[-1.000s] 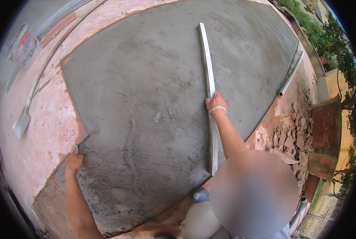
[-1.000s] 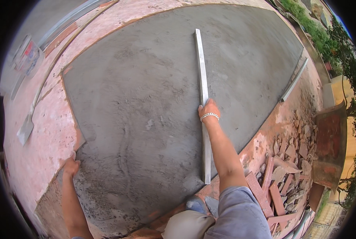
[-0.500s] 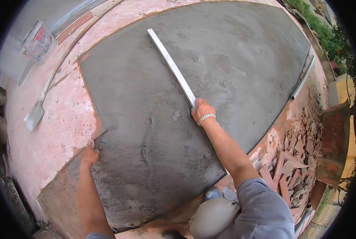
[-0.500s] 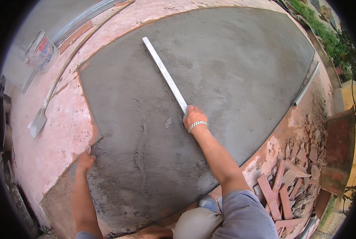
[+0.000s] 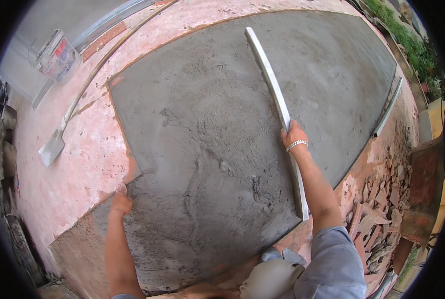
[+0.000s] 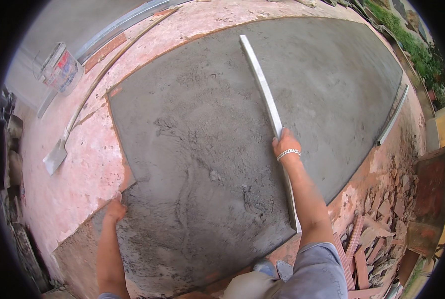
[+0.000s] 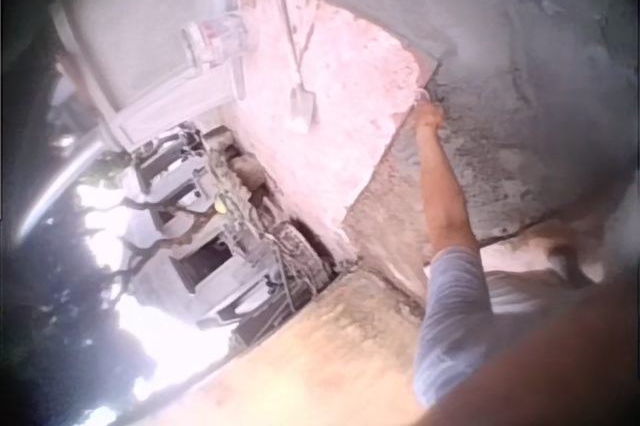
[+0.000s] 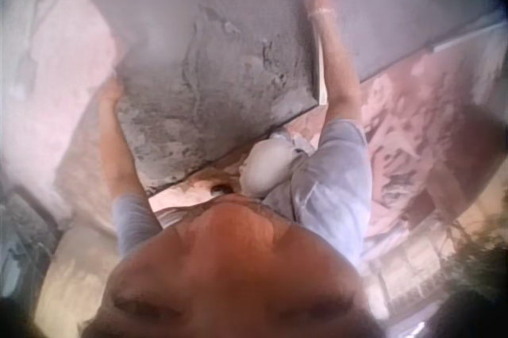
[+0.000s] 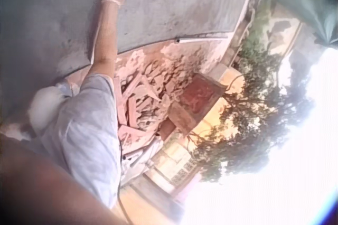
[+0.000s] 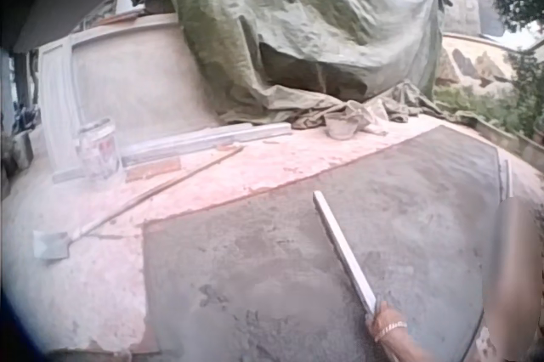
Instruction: The person spreads and smooths wet concrete on a floor using a trowel and a straightedge. They repeatedly level the surface and remove excess material to create a flat finish.
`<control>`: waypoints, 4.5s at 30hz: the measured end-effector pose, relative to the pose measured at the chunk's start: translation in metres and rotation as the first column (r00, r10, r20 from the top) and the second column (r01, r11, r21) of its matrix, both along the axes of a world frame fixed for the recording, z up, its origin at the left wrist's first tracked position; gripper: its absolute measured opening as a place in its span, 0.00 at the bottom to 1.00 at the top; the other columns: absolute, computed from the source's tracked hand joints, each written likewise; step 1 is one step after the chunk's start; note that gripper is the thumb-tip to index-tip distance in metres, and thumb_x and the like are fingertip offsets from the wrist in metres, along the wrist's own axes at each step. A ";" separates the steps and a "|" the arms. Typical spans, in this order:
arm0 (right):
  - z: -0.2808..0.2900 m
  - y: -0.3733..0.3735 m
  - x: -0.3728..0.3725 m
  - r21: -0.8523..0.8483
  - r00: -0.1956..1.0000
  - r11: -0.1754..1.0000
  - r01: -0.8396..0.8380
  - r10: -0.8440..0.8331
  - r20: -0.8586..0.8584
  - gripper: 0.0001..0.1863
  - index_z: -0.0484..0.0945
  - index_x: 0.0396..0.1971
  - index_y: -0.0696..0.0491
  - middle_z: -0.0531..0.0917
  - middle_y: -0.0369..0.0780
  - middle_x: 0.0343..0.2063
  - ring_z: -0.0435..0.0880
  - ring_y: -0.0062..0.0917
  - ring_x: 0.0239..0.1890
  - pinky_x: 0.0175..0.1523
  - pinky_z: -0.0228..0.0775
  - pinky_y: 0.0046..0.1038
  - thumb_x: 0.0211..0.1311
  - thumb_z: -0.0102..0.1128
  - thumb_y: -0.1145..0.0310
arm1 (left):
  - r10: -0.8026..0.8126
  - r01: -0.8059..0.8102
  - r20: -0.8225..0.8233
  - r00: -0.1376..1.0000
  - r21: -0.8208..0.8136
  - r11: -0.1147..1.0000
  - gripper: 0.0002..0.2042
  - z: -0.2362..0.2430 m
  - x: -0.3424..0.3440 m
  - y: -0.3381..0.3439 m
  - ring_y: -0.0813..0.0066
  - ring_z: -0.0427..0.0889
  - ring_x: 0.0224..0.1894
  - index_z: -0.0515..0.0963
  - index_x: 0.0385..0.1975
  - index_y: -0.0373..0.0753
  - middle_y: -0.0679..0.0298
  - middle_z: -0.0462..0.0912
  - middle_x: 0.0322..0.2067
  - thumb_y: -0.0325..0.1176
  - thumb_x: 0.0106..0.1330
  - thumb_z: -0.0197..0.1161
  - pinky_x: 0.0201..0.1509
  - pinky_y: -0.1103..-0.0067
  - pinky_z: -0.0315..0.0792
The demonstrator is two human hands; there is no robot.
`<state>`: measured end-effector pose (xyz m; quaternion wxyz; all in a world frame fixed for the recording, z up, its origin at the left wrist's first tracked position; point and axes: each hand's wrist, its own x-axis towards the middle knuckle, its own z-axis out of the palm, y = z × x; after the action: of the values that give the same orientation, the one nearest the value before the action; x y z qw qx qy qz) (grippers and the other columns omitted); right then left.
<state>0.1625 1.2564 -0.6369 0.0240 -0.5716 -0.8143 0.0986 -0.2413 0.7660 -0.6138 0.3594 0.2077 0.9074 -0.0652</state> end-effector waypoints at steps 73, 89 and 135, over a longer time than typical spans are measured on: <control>-0.028 0.014 -0.247 -0.023 0.934 0.935 -0.354 0.353 -0.050 0.19 0.74 0.43 0.56 0.80 0.50 0.46 0.81 0.47 0.49 0.53 0.75 0.43 0.57 0.67 0.61 | -0.016 0.031 0.137 0.990 -0.105 0.994 0.42 0.014 -0.012 0.008 0.57 0.44 0.77 0.41 0.75 0.35 0.49 0.43 0.75 0.40 0.66 0.57 0.76 0.67 0.53; -0.011 -0.070 -0.228 -0.140 0.823 0.812 -0.566 0.567 -0.038 0.18 0.73 0.44 0.57 0.79 0.49 0.45 0.79 0.46 0.50 0.54 0.74 0.42 0.58 0.65 0.65 | 0.036 -0.022 0.157 0.987 -0.091 0.996 0.41 0.028 -0.007 0.016 0.60 0.44 0.78 0.42 0.75 0.34 0.50 0.43 0.76 0.39 0.65 0.55 0.77 0.71 0.53; -0.018 -0.064 -0.415 -0.087 0.802 0.798 -0.597 0.596 -0.038 0.20 0.74 0.47 0.56 0.80 0.50 0.49 0.81 0.45 0.51 0.56 0.74 0.42 0.61 0.64 0.60 | -0.025 0.042 0.134 0.991 -0.123 0.991 0.42 0.016 -0.008 0.010 0.57 0.43 0.78 0.41 0.75 0.35 0.50 0.41 0.76 0.43 0.67 0.57 0.77 0.65 0.49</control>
<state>-0.2520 1.1924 -0.6549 -0.0318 -0.2866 -0.9469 0.1420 -0.2490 0.7761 -0.5982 0.4300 0.2039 0.8721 -0.1144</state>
